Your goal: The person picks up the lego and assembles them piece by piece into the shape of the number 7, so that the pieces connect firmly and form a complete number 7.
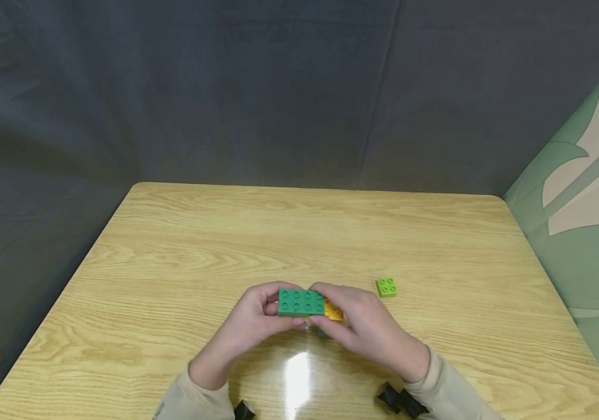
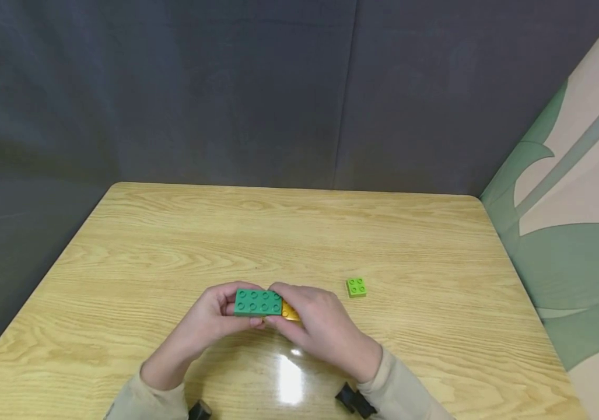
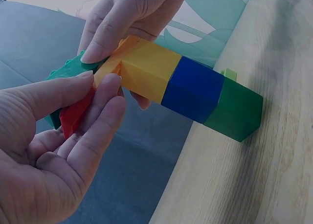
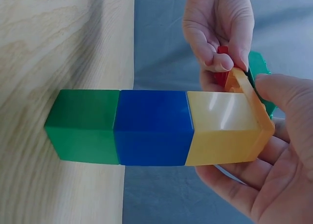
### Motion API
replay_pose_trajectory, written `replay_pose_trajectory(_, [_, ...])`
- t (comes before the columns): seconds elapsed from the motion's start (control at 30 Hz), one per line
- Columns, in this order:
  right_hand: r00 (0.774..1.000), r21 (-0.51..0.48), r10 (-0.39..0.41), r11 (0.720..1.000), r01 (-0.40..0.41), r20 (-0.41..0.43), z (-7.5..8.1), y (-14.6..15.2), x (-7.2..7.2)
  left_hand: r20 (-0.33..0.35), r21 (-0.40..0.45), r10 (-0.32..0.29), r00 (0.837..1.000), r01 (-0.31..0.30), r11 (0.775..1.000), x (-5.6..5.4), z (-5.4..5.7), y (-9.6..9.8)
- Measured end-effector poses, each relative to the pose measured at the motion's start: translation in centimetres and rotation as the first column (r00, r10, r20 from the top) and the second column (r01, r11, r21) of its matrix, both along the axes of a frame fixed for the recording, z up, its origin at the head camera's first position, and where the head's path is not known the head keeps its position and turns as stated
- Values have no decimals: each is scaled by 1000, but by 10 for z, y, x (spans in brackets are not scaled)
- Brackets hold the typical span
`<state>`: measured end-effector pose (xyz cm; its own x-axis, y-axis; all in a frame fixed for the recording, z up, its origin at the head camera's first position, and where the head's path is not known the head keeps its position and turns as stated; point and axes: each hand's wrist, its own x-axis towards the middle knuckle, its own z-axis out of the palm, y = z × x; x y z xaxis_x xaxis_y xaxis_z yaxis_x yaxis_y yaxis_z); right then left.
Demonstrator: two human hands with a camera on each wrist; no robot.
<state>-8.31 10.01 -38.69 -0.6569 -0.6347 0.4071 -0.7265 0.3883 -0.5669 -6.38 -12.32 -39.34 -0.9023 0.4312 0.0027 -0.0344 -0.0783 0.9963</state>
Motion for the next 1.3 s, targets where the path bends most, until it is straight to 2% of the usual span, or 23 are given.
replay_pose_trajectory(0.27, [998, 28, -5, 1000, 7, -66, 2, -1, 0, 8, 17, -15, 1000, 15, 1000, 1, 1, 0])
replay_pose_trajectory(0.63, [997, 50, -11, 999, 15, -70, 3, -1, 0, 0, 1, -37, 999, 37, 999, 0, 3, -2])
replay_pose_trajectory(0.9, [995, 29, -1, 1000, 3, -95, 3, -1, -1, -38, 134, -91, 995, 95, 986, -1, 2, -4])
replay_pose_trajectory(1.1, [996, 25, 2, 1000, 1, -90, 3, -1, -1, -27, 137, -83, 996, 86, 987, 0, 2, -4])
replay_pose_trajectory(1.3, [999, 26, 1, 1000, 0, -50, 3, -1, -1, 10, 134, -89, 996, 87, 987, 0, 4, -5])
